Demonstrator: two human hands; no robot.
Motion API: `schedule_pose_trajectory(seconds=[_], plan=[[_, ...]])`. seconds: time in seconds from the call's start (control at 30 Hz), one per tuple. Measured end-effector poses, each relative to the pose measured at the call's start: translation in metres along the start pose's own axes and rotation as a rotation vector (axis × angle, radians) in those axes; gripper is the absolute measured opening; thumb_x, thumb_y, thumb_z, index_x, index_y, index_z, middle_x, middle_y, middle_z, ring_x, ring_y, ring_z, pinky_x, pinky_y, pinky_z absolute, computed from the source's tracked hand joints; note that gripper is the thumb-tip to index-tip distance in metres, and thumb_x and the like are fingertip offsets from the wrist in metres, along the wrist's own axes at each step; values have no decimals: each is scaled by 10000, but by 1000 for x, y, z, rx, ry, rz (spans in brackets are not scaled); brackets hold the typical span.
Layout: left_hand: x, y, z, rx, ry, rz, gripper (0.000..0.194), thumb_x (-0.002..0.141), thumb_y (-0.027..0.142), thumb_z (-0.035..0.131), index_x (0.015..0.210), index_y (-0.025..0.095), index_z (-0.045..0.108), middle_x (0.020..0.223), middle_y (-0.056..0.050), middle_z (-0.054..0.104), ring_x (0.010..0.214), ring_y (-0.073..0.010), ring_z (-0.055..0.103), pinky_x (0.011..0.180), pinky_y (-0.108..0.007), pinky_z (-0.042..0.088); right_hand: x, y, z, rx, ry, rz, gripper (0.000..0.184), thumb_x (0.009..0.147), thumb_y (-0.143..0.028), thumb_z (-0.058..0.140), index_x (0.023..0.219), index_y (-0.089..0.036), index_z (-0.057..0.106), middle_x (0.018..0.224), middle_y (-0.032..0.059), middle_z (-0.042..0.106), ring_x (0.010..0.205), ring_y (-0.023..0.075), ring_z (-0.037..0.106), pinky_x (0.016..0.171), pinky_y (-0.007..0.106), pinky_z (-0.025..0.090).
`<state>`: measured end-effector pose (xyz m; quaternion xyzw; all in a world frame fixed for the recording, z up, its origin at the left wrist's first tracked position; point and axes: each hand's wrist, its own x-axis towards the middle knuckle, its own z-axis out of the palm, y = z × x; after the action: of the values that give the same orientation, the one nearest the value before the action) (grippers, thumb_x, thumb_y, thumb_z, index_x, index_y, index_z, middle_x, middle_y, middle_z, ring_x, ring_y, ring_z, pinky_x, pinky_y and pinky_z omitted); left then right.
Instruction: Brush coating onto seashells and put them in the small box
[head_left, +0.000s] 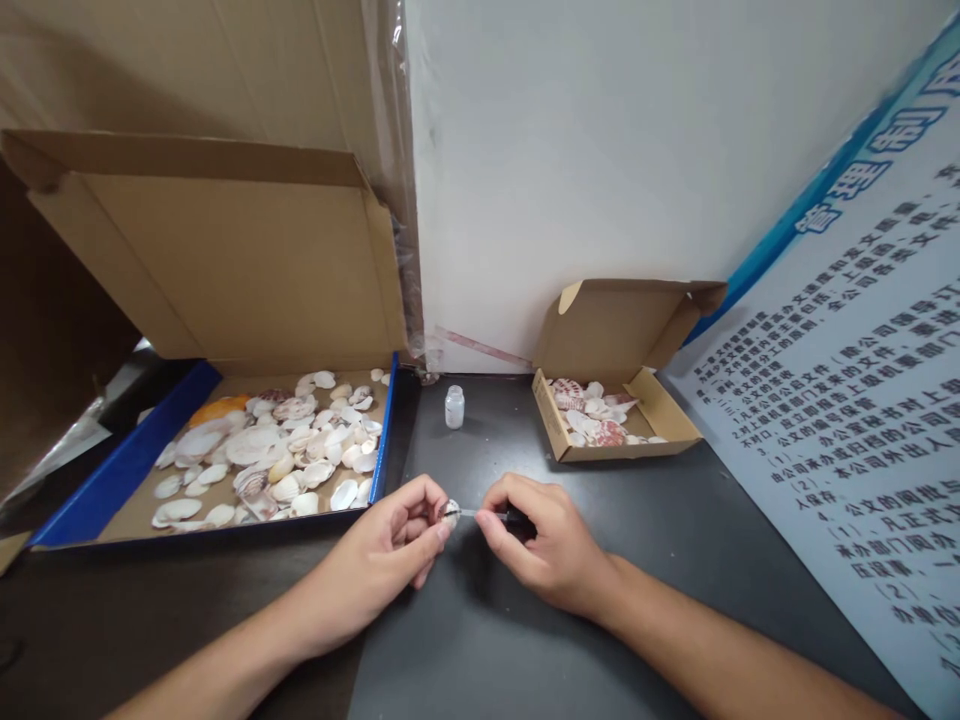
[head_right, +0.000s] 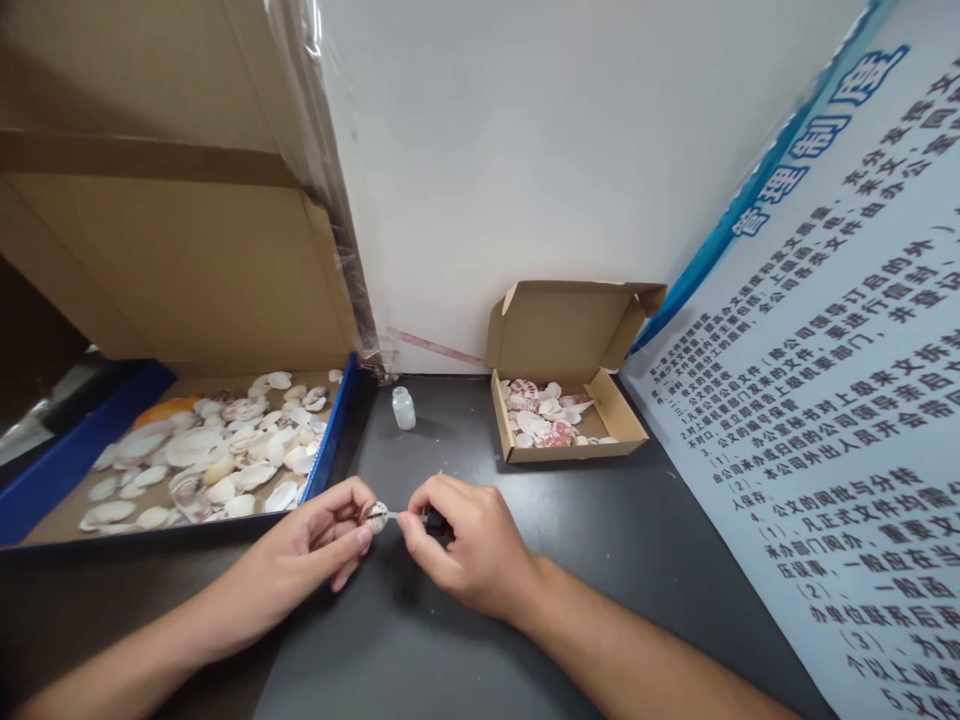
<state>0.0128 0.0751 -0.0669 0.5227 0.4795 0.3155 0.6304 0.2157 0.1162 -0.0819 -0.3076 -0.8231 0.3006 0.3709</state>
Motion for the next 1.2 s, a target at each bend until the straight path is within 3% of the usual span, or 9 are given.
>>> schedule_pose_trajectory(seconds=[0.1, 0.27, 0.6, 0.83, 1.2], plan=[[0, 0, 0, -6, -2, 4, 352, 887, 521, 569, 851, 193, 448, 670, 69, 402, 545, -68, 371, 529, -205, 313, 0, 0, 0, 0, 48, 31, 133, 893, -202, 536, 761, -183, 538, 660, -10, 560, 579, 106, 498, 566, 222, 379], [-1, 1, 1, -3, -12, -3, 349, 883, 517, 577, 859, 190, 459, 675, 68, 403, 551, -70, 371, 529, -199, 327, 0, -1, -1, 25, -4, -5, 124, 890, -216, 550, 771, -185, 543, 663, -12, 563, 566, 102, 483, 552, 223, 371], [-1, 0, 1, 22, -14, -1, 345, 898, 517, 561, 860, 188, 460, 675, 73, 397, 551, -65, 377, 537, -198, 324, -2, 0, 0, 2, 19, 19, 105, 885, -219, 549, 786, -188, 554, 677, -7, 578, 581, 109, 498, 562, 228, 384], [0, 2, 1, -35, -5, -19, 389, 853, 546, 605, 872, 190, 452, 727, 59, 504, 507, -53, 444, 518, -205, 302, -1, -2, 0, 7, -3, 16, 108, 888, -222, 545, 787, -185, 553, 675, -10, 570, 575, 105, 488, 558, 226, 379], [0, 2, -1, -63, 2, -8, 369, 856, 509, 627, 857, 177, 464, 742, 55, 529, 509, -40, 465, 524, -194, 311, -1, -1, 0, 34, 26, 38, 94, 873, -197, 546, 780, -185, 533, 670, -18, 549, 578, 101, 484, 561, 218, 372]])
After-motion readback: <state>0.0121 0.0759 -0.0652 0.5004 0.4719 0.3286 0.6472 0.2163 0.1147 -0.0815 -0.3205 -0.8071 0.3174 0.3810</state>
